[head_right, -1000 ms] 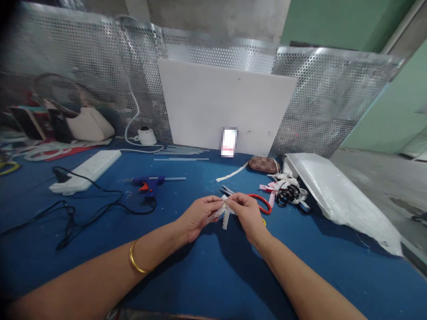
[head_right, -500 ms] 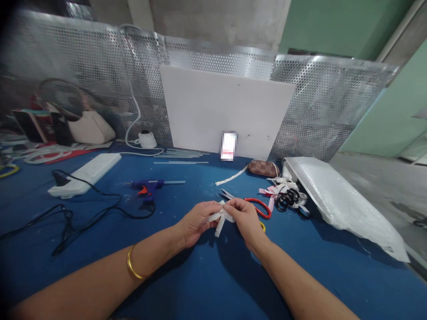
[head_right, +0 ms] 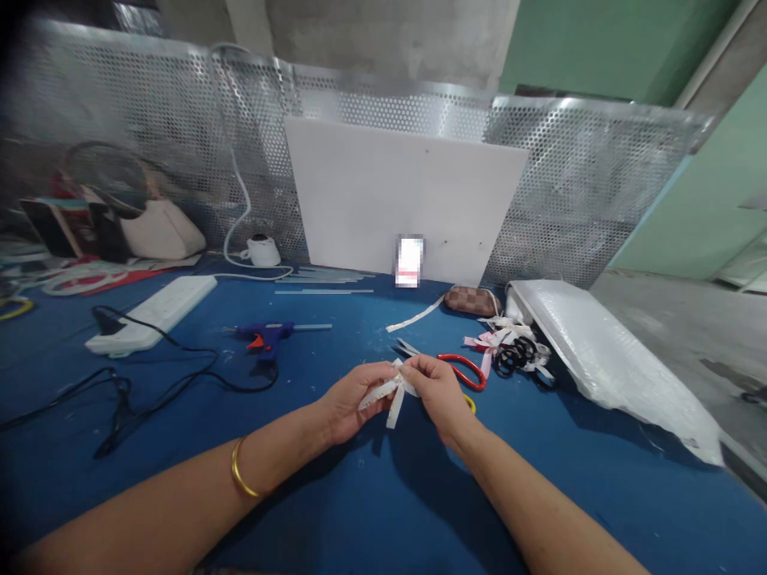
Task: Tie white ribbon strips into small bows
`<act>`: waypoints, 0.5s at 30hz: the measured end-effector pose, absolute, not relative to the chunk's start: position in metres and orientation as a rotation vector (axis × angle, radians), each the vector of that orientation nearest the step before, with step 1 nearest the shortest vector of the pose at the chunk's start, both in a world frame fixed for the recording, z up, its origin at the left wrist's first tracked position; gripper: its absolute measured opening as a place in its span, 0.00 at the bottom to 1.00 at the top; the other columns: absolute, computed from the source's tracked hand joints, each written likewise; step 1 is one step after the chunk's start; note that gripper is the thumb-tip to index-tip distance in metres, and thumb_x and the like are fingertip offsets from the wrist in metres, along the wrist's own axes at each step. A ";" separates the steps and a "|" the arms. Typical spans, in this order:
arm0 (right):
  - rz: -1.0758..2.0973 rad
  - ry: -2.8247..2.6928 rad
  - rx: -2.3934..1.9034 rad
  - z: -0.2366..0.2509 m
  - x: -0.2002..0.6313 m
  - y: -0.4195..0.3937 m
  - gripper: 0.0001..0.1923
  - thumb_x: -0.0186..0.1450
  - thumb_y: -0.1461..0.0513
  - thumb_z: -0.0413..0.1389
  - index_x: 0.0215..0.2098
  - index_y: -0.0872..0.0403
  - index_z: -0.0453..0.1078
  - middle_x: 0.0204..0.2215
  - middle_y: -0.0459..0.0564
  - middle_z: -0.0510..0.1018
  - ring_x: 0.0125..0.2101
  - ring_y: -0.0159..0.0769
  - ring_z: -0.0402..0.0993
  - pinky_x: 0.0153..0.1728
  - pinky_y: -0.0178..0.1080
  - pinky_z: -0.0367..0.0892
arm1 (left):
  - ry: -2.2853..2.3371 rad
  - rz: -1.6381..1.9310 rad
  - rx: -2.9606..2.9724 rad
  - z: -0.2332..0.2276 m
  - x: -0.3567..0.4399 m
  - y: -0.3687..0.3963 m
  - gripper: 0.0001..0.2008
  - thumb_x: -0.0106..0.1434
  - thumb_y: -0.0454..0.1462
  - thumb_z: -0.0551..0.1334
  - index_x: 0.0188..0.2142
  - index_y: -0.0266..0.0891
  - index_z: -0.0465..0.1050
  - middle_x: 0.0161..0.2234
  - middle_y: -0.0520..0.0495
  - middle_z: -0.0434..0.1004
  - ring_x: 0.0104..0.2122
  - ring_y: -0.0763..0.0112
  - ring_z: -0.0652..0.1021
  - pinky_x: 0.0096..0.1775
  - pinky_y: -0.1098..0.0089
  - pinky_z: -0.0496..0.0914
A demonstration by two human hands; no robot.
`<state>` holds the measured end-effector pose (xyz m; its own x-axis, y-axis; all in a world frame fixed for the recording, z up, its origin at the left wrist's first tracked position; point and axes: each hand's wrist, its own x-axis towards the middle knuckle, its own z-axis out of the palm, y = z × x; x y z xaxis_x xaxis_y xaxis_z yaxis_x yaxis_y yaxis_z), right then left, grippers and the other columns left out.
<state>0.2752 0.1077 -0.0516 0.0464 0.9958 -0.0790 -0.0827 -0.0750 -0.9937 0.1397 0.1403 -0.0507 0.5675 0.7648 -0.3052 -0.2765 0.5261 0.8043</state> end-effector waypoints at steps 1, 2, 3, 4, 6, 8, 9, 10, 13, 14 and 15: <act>1.282 -1.069 -1.218 -0.051 0.275 0.107 0.14 0.54 0.55 0.61 0.23 0.56 0.64 0.17 0.41 0.64 0.19 0.25 0.55 0.21 0.31 0.50 | 0.691 0.678 0.752 -0.051 0.139 0.140 0.02 0.49 0.32 0.61 0.25 0.33 0.69 0.21 0.51 0.68 0.22 0.76 0.69 0.27 0.75 0.66; 1.297 -1.062 -1.207 -0.050 0.275 0.107 0.14 0.54 0.55 0.61 0.23 0.56 0.64 0.17 0.41 0.64 0.19 0.25 0.55 0.21 0.31 0.50 | 0.665 0.667 0.726 -0.051 0.139 0.141 0.02 0.50 0.32 0.60 0.26 0.33 0.70 0.21 0.51 0.68 0.22 0.76 0.69 0.27 0.75 0.66; 1.310 -1.054 -1.198 -0.049 0.274 0.106 0.14 0.54 0.55 0.61 0.23 0.56 0.64 0.17 0.41 0.64 0.19 0.25 0.56 0.21 0.31 0.50 | 0.641 0.657 0.700 -0.051 0.139 0.141 0.03 0.50 0.32 0.60 0.26 0.32 0.70 0.22 0.50 0.69 0.21 0.76 0.69 0.27 0.75 0.66; 1.320 -1.046 -1.189 -0.049 0.274 0.106 0.14 0.54 0.56 0.61 0.23 0.56 0.64 0.17 0.41 0.64 0.19 0.25 0.56 0.21 0.32 0.50 | 0.621 0.648 0.675 -0.052 0.139 0.141 0.03 0.51 0.31 0.59 0.27 0.32 0.70 0.22 0.50 0.70 0.21 0.76 0.70 0.28 0.75 0.66; 1.334 -1.033 -1.170 -0.048 0.275 0.106 0.14 0.54 0.56 0.61 0.23 0.56 0.64 0.17 0.41 0.65 0.19 0.26 0.56 0.22 0.32 0.51 | 0.588 0.634 0.631 -0.053 0.139 0.142 0.04 0.53 0.31 0.59 0.28 0.31 0.71 0.23 0.49 0.71 0.22 0.76 0.71 0.29 0.74 0.67; 1.345 -1.022 -1.151 -0.047 0.276 0.106 0.14 0.53 0.56 0.61 0.22 0.56 0.64 0.17 0.42 0.65 0.19 0.26 0.56 0.22 0.32 0.51 | 0.558 0.622 0.603 -0.054 0.139 0.142 0.05 0.54 0.32 0.58 0.30 0.30 0.71 0.24 0.47 0.72 0.22 0.76 0.71 0.29 0.74 0.67; 1.351 -1.018 -1.142 -0.047 0.276 0.107 0.14 0.53 0.55 0.61 0.22 0.56 0.64 0.17 0.42 0.65 0.19 0.26 0.56 0.22 0.32 0.52 | 0.544 0.616 0.596 -0.055 0.139 0.143 0.05 0.55 0.32 0.58 0.31 0.30 0.71 0.24 0.47 0.72 0.22 0.75 0.71 0.30 0.73 0.67; 1.354 -1.015 -1.135 -0.047 0.276 0.107 0.14 0.53 0.55 0.62 0.22 0.56 0.65 0.17 0.42 0.66 0.19 0.26 0.57 0.22 0.32 0.52 | 0.532 0.610 0.592 -0.055 0.139 0.143 0.06 0.55 0.32 0.58 0.31 0.30 0.71 0.25 0.47 0.72 0.23 0.75 0.72 0.30 0.73 0.67; 1.359 -1.006 -1.126 -0.047 0.277 0.107 0.15 0.52 0.54 0.62 0.22 0.56 0.65 0.18 0.43 0.68 0.20 0.27 0.58 0.23 0.33 0.53 | 0.520 0.602 0.581 -0.055 0.139 0.143 0.06 0.56 0.32 0.57 0.31 0.30 0.71 0.25 0.47 0.72 0.23 0.75 0.72 0.31 0.72 0.66; 1.361 -1.004 -1.126 -0.047 0.277 0.107 0.15 0.51 0.54 0.63 0.22 0.56 0.66 0.18 0.44 0.68 0.20 0.27 0.58 0.23 0.33 0.54 | 0.521 0.599 0.576 -0.055 0.139 0.143 0.06 0.56 0.32 0.57 0.31 0.30 0.71 0.24 0.47 0.72 0.23 0.75 0.71 0.31 0.72 0.66; 1.368 -1.000 -1.125 -0.047 0.277 0.108 0.15 0.51 0.54 0.63 0.22 0.56 0.66 0.18 0.44 0.68 0.20 0.27 0.59 0.23 0.33 0.54 | 0.522 0.594 0.573 -0.054 0.139 0.143 0.06 0.56 0.32 0.57 0.31 0.30 0.71 0.24 0.47 0.72 0.23 0.75 0.71 0.31 0.72 0.66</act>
